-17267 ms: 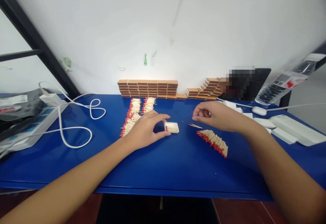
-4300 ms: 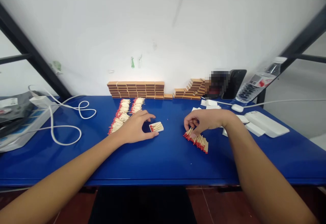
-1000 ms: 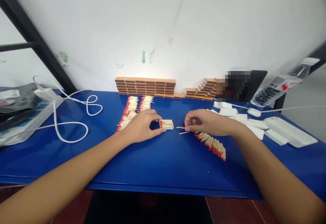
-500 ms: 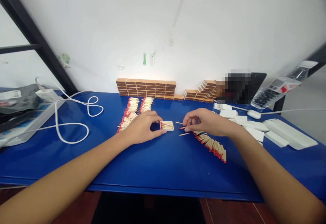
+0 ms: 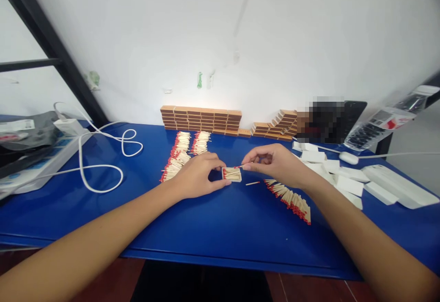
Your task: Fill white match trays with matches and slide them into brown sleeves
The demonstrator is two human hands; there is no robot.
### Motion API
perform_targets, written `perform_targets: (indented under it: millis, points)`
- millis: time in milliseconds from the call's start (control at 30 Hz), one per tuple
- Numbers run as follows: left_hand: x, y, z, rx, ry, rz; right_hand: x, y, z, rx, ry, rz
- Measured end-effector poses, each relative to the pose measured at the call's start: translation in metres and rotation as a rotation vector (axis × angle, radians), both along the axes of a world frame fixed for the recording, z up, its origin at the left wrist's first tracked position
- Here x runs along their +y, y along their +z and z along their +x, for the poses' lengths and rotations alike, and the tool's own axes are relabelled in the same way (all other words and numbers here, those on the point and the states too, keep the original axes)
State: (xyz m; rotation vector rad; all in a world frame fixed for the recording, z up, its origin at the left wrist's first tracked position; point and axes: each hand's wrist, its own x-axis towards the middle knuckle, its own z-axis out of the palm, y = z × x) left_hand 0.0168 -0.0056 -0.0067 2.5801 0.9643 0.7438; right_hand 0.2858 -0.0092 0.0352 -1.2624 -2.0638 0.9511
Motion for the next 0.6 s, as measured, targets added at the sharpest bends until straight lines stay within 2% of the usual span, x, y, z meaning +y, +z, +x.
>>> perform_targets:
  millis: [367, 600]
  points:
    - [-0.001, 0.001, 0.000, -0.046, 0.034, -0.004, -0.011, 0.002, -0.010, -0.088, -0.022, 0.032]
    - [-0.001, 0.002, 0.000, -0.064, 0.039, -0.006, -0.009, -0.006, -0.013, -0.074, -0.022, 0.104]
